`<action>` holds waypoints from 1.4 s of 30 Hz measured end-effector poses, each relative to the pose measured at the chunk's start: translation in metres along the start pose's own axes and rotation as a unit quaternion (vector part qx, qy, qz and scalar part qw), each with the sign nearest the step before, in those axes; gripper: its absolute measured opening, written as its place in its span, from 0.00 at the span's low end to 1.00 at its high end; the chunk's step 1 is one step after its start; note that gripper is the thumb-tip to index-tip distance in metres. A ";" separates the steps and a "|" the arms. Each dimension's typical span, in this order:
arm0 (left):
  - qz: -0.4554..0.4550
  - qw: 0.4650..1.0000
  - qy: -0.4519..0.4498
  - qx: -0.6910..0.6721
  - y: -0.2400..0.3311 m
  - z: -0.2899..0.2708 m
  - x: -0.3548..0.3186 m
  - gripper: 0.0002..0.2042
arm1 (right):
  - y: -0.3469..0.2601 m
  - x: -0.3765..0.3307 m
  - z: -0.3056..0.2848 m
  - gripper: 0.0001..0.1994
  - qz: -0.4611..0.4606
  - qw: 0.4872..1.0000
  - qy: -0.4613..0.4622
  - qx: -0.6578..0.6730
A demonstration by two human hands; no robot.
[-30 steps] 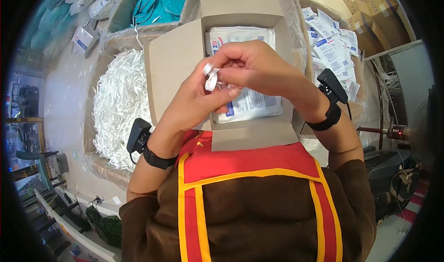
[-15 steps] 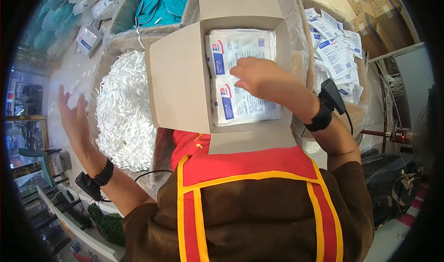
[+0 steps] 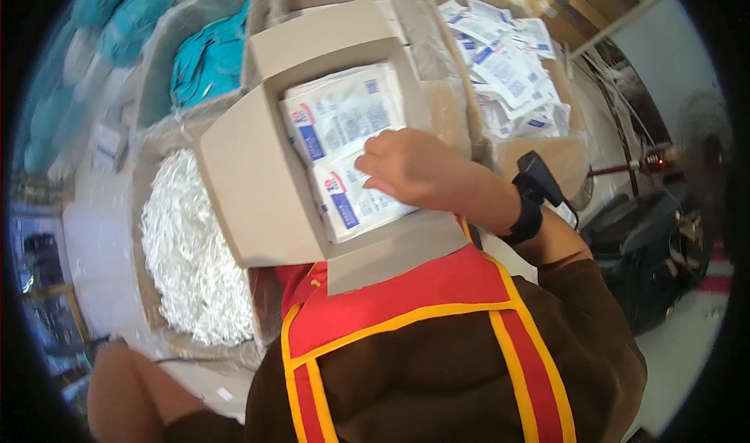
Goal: The person is sorting and packing green medical masks into small cardboard boxes within a warehouse setting.
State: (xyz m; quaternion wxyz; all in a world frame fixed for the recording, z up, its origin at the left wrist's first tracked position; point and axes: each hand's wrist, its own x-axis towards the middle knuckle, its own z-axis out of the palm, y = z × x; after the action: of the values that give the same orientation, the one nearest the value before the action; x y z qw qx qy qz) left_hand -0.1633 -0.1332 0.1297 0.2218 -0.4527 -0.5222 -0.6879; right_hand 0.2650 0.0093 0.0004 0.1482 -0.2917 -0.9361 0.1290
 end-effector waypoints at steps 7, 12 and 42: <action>-0.133 0.986 -0.100 0.031 -0.023 0.008 -0.073 0.24 | -0.008 -0.024 0.010 0.07 0.005 1.000 0.025 -0.007; -0.166 0.977 -0.129 0.029 -0.024 0.013 -0.096 0.24 | -0.005 -0.037 0.013 0.06 0.022 1.000 0.012 -0.004; -0.222 0.960 -0.170 0.022 -0.029 -0.008 -0.111 0.25 | -0.009 -0.027 0.016 0.08 0.018 0.998 -0.054 0.019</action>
State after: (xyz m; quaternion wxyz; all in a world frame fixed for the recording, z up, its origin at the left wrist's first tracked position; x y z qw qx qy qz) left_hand -0.1346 -0.1488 0.0189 -0.0188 -0.4305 -0.6542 -0.6215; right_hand 0.2759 -0.0156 -0.0168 0.1011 -0.2983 -0.9346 0.1651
